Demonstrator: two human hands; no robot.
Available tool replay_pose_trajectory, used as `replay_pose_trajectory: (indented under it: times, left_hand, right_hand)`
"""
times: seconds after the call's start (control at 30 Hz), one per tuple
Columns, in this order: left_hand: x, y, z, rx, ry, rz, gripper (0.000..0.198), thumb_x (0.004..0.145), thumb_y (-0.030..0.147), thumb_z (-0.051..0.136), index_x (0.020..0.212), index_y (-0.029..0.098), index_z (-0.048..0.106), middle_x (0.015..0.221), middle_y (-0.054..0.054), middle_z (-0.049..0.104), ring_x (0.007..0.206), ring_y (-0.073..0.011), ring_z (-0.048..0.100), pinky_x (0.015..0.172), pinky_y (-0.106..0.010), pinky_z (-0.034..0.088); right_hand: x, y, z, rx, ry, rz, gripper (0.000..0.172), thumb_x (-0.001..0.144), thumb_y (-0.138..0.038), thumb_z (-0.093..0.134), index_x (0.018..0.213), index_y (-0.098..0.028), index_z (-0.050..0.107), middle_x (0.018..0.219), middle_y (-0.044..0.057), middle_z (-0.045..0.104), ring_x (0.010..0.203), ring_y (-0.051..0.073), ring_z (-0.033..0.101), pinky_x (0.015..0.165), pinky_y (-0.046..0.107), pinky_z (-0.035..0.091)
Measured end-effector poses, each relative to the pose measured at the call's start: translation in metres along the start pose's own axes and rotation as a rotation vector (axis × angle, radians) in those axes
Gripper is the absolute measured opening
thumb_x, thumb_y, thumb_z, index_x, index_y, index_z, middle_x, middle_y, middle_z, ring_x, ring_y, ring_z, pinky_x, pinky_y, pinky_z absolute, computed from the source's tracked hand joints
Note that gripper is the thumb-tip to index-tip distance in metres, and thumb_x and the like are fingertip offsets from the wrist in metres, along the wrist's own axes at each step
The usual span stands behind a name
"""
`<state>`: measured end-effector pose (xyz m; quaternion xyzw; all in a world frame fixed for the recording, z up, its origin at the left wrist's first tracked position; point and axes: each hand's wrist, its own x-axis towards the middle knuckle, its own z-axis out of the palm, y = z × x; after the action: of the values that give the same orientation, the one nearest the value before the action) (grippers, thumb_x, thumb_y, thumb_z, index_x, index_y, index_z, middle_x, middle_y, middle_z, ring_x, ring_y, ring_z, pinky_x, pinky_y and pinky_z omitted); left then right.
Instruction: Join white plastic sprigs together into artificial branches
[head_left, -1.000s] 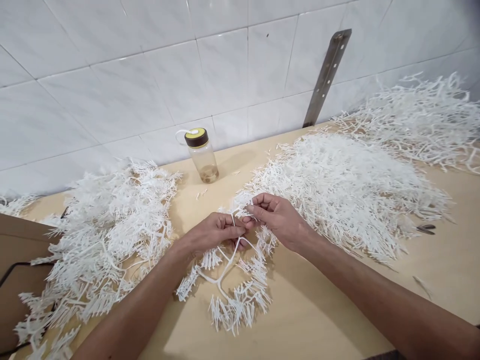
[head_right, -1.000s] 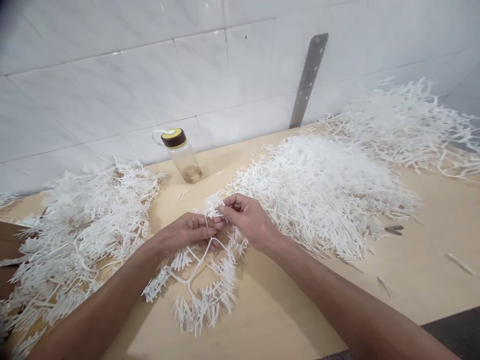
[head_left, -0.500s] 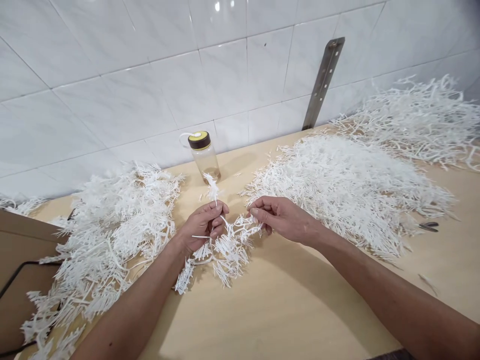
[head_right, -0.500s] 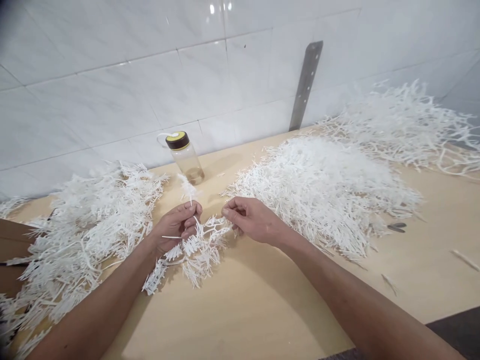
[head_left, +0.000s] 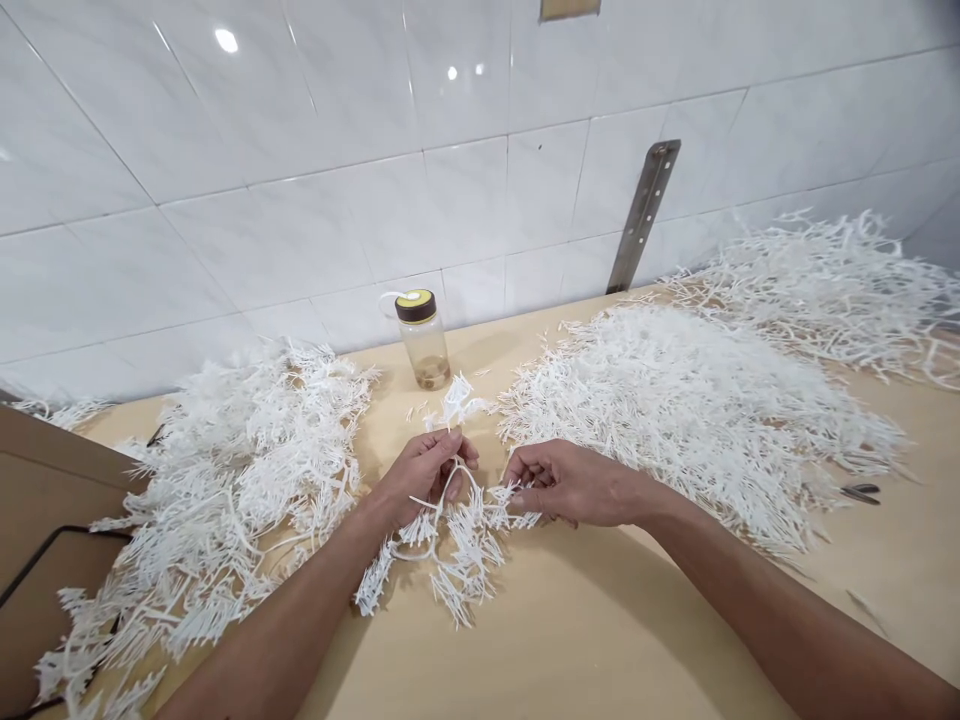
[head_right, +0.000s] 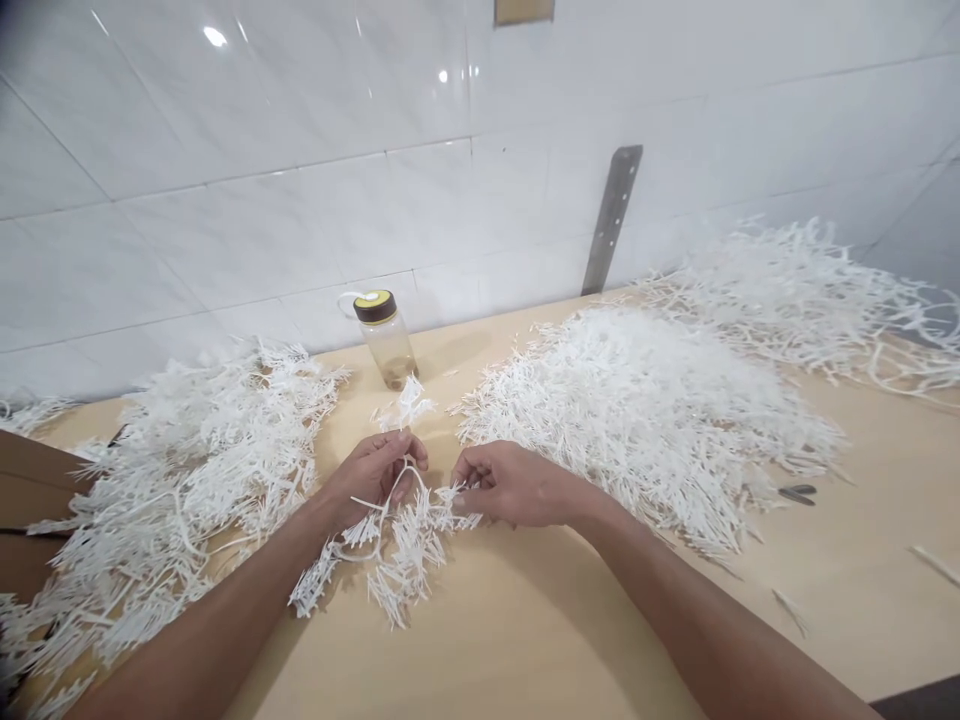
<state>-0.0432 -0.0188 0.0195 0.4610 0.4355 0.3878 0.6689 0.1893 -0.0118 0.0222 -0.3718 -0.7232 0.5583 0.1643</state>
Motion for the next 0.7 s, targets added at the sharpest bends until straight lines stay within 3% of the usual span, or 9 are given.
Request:
replay_pose_trajectory:
  times: [0.17, 0.23, 0.37, 0.47, 0.6, 0.7]
  left_hand:
    - [0.002, -0.003, 0.000, -0.158, 0.079, 0.036, 0.034, 0.078, 0.042, 0.076, 0.090, 0.012, 0.065, 0.075, -0.003, 0.065, 0.058, -0.0097, 0.060, 0.051, -0.019, 0.046]
    - [0.004, -0.004, 0.000, -0.192, 0.105, 0.045, 0.034, 0.078, 0.041, 0.077, 0.094, 0.014, 0.064, 0.074, -0.002, 0.065, 0.057, -0.0099, 0.059, 0.049, -0.019, 0.045]
    - [0.009, -0.006, -0.004, -0.245, 0.164, 0.056, 0.039, 0.075, 0.047, 0.077, 0.075, 0.014, 0.057, 0.072, -0.002, 0.065, 0.047, -0.0078, 0.054, 0.038, -0.018, 0.034]
    - [0.013, -0.007, -0.006, -0.292, 0.193, 0.075, 0.036, 0.070, 0.041, 0.081, 0.077, 0.012, 0.061, 0.063, 0.001, 0.062, 0.046, -0.0072, 0.053, 0.041, -0.018, 0.037]
    - [0.014, -0.005, -0.006, -0.311, 0.234, 0.090, 0.034, 0.065, 0.033, 0.086, 0.076, 0.011, 0.063, 0.059, 0.002, 0.060, 0.046, -0.0061, 0.052, 0.046, -0.018, 0.040]
    - [0.013, -0.002, -0.006, -0.313, 0.229, 0.094, 0.033, 0.067, 0.033, 0.084, 0.070, 0.012, 0.059, 0.055, 0.004, 0.055, 0.042, -0.0043, 0.047, 0.042, -0.017, 0.035]
  right_hand:
    - [0.001, -0.005, 0.011, -0.087, -0.054, -0.063, 0.012, 0.082, -0.031, 0.066, 0.082, -0.019, 0.065, 0.066, -0.002, 0.059, 0.057, 0.010, 0.048, 0.050, 0.021, 0.036]
    - [0.002, -0.006, 0.015, -0.116, -0.049, -0.086, 0.009, 0.082, -0.028, 0.065, 0.080, -0.019, 0.065, 0.065, -0.002, 0.057, 0.058, 0.010, 0.046, 0.052, 0.022, 0.034]
    - [0.004, -0.006, 0.020, -0.139, -0.014, -0.100, 0.008, 0.081, -0.027, 0.066, 0.079, -0.019, 0.066, 0.067, -0.002, 0.059, 0.061, 0.011, 0.048, 0.054, 0.022, 0.034]
    - [0.005, -0.004, 0.023, -0.153, 0.031, -0.114, 0.007, 0.081, -0.026, 0.065, 0.081, -0.020, 0.069, 0.068, -0.001, 0.061, 0.061, 0.012, 0.050, 0.054, 0.022, 0.036]
    - [0.004, -0.001, 0.026, -0.078, 0.050, -0.075, 0.019, 0.089, -0.030, 0.058, 0.101, -0.022, 0.070, 0.070, 0.000, 0.065, 0.054, 0.012, 0.057, 0.052, 0.024, 0.044]
    - [0.005, 0.006, 0.022, -0.044, 0.096, -0.096, 0.026, 0.093, -0.031, 0.052, 0.112, -0.022, 0.068, 0.084, 0.004, 0.072, 0.067, 0.017, 0.069, 0.066, 0.031, 0.054]
